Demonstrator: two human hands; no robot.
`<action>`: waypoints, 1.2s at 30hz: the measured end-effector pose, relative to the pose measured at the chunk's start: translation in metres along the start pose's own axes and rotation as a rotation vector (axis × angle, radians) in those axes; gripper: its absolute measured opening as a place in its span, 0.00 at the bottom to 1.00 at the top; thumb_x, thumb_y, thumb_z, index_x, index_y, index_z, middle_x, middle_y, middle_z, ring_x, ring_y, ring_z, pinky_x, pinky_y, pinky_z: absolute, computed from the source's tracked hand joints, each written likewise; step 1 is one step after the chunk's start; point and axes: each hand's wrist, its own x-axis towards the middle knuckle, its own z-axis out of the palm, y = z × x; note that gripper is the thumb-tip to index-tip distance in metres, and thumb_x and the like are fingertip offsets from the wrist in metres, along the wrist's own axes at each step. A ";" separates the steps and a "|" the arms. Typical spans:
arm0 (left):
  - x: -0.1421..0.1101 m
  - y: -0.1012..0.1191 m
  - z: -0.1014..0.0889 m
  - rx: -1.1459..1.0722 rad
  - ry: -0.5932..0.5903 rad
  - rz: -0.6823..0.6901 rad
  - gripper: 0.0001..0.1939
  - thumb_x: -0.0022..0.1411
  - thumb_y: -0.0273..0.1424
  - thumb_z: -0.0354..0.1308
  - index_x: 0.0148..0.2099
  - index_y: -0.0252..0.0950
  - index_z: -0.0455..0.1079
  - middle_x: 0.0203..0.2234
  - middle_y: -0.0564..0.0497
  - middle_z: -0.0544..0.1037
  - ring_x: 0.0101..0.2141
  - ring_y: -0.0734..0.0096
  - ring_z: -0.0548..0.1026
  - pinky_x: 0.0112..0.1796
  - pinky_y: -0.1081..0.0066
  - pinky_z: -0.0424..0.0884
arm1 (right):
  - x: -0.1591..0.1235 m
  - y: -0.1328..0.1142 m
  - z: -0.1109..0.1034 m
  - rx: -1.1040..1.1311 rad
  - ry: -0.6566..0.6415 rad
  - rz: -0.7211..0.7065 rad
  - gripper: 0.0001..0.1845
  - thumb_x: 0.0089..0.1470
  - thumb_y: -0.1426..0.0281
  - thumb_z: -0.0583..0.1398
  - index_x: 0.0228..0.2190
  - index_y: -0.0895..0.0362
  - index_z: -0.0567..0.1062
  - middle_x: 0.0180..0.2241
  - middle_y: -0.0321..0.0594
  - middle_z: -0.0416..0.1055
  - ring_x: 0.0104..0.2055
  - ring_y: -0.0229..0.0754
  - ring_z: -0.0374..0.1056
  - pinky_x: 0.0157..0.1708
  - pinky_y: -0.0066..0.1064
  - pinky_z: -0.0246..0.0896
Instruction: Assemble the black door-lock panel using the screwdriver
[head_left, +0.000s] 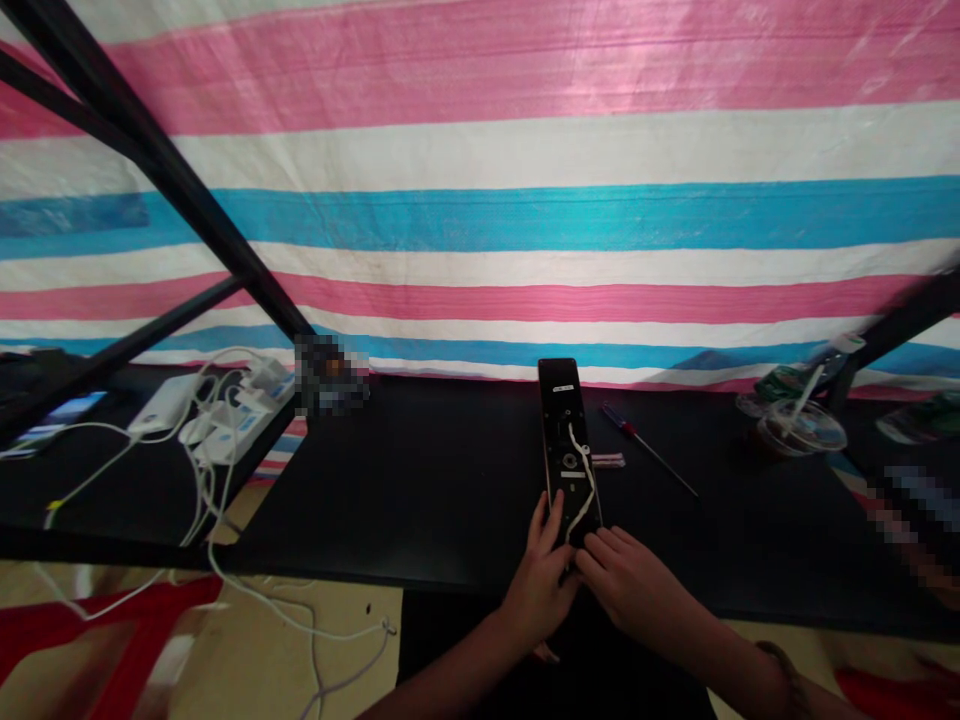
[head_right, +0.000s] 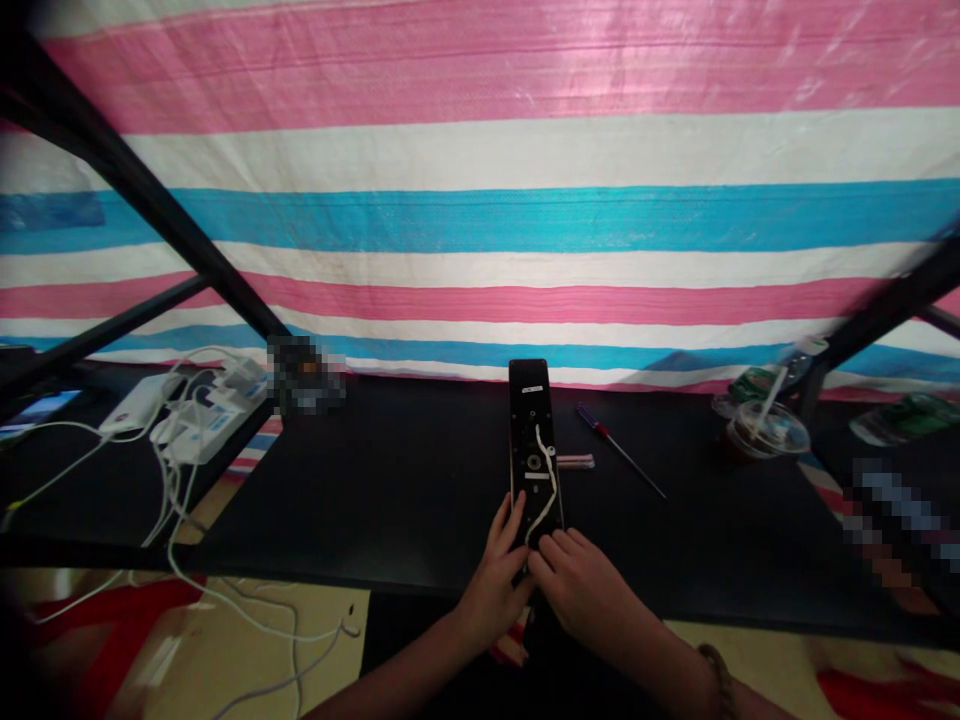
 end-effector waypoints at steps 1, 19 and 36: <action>-0.001 -0.001 0.002 0.000 0.006 0.017 0.10 0.66 0.22 0.54 0.45 0.34 0.76 0.74 0.44 0.40 0.72 0.46 0.36 0.65 0.40 0.54 | 0.001 0.000 0.001 -0.017 0.002 0.003 0.09 0.55 0.81 0.62 0.32 0.55 0.71 0.31 0.38 0.72 0.32 0.45 0.66 0.34 0.38 0.56; -0.005 -0.010 0.014 0.070 -0.005 0.114 0.12 0.65 0.18 0.51 0.46 0.32 0.72 0.73 0.42 0.37 0.70 0.44 0.30 0.65 0.40 0.54 | -0.003 0.024 -0.001 0.016 -0.047 -0.200 0.07 0.60 0.77 0.58 0.31 0.56 0.72 0.29 0.40 0.72 0.32 0.44 0.65 0.37 0.37 0.58; -0.003 0.002 0.009 0.023 -0.001 0.026 0.13 0.64 0.20 0.53 0.48 0.34 0.74 0.72 0.41 0.48 0.71 0.46 0.35 0.65 0.42 0.57 | -0.024 -0.016 0.050 0.161 0.376 0.275 0.17 0.69 0.71 0.51 0.26 0.54 0.67 0.25 0.36 0.67 0.27 0.40 0.64 0.30 0.32 0.58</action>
